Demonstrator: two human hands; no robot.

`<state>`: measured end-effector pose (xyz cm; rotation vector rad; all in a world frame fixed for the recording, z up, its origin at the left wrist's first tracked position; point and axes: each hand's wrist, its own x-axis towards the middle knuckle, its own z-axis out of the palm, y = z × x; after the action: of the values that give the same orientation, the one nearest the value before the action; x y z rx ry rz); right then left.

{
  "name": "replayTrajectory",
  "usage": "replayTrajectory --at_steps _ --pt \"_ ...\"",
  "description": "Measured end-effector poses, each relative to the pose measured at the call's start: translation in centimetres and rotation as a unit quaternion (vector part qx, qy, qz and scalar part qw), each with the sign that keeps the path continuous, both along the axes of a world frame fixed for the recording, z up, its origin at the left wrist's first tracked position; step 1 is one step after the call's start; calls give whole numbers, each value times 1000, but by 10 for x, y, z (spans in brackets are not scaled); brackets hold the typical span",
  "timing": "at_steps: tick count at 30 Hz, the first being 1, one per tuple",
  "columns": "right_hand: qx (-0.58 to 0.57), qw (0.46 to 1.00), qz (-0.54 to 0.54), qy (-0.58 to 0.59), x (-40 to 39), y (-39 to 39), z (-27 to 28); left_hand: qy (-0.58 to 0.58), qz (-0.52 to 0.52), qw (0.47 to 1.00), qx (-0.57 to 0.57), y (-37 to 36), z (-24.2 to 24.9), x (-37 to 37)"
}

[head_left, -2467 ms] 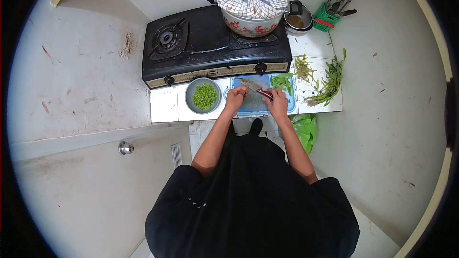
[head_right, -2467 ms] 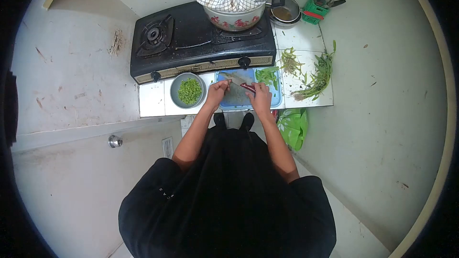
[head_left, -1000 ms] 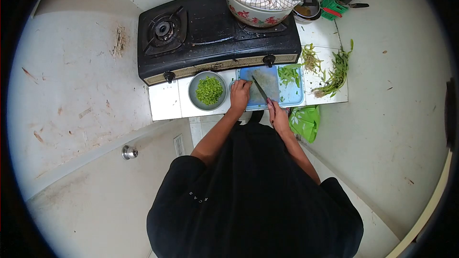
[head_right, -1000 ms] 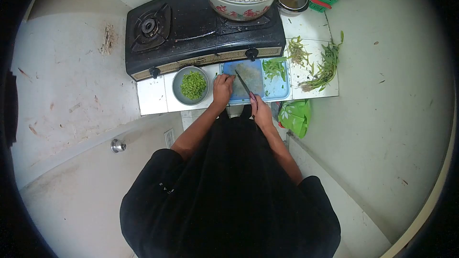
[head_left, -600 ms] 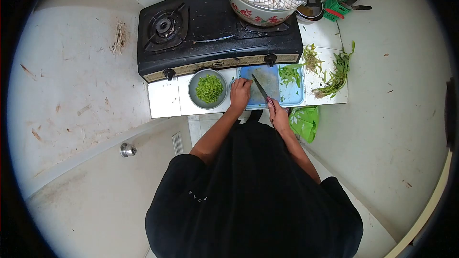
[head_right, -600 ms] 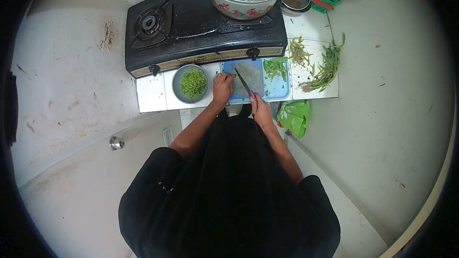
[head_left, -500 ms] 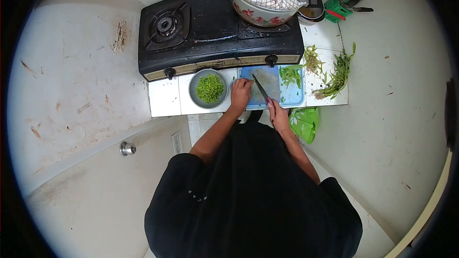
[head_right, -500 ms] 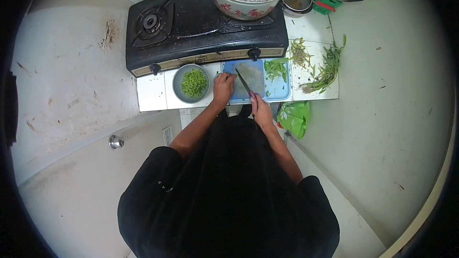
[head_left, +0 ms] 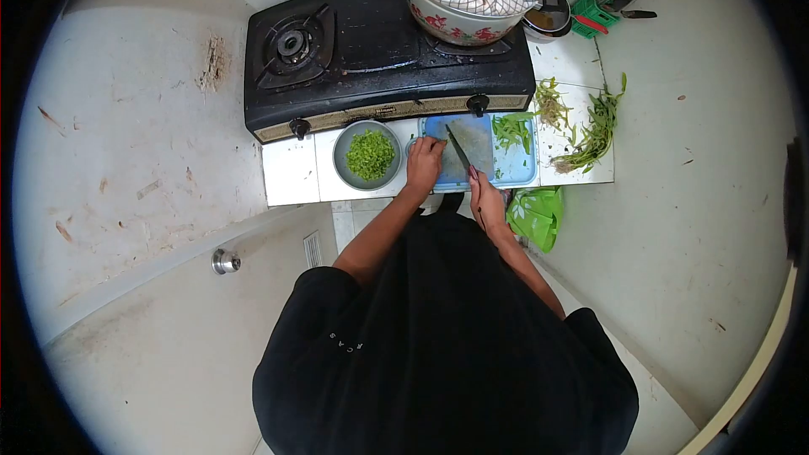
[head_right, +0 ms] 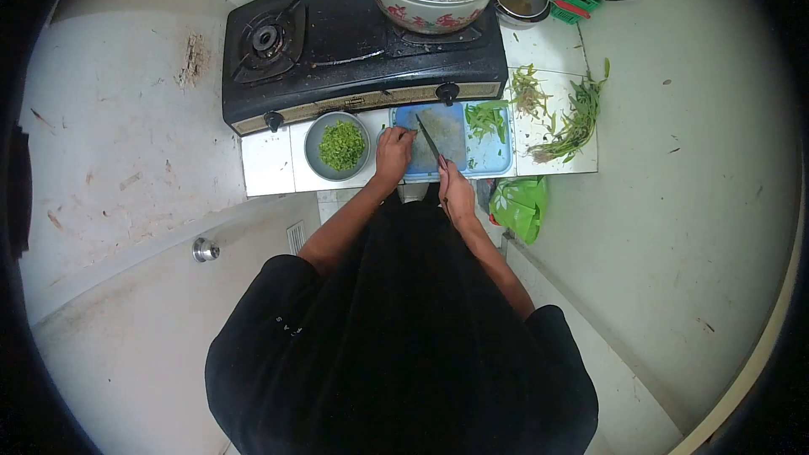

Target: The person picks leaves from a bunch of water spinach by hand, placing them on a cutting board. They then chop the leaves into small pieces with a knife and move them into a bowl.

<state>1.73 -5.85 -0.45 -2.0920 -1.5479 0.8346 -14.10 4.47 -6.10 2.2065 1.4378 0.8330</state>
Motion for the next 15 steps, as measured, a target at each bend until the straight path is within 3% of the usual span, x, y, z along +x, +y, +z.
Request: replayTrajectory --at_steps 6,11,15 --pt "36 999 10 18 -4 0 2 -5 -1 1000 3 2 -1 2" --pt "-11 998 5 -59 -8 3 -9 1 -5 1000 -6 2 1 1" --pt "-20 999 15 -36 -7 5 -12 3 6 1000 2 -3 0 0"
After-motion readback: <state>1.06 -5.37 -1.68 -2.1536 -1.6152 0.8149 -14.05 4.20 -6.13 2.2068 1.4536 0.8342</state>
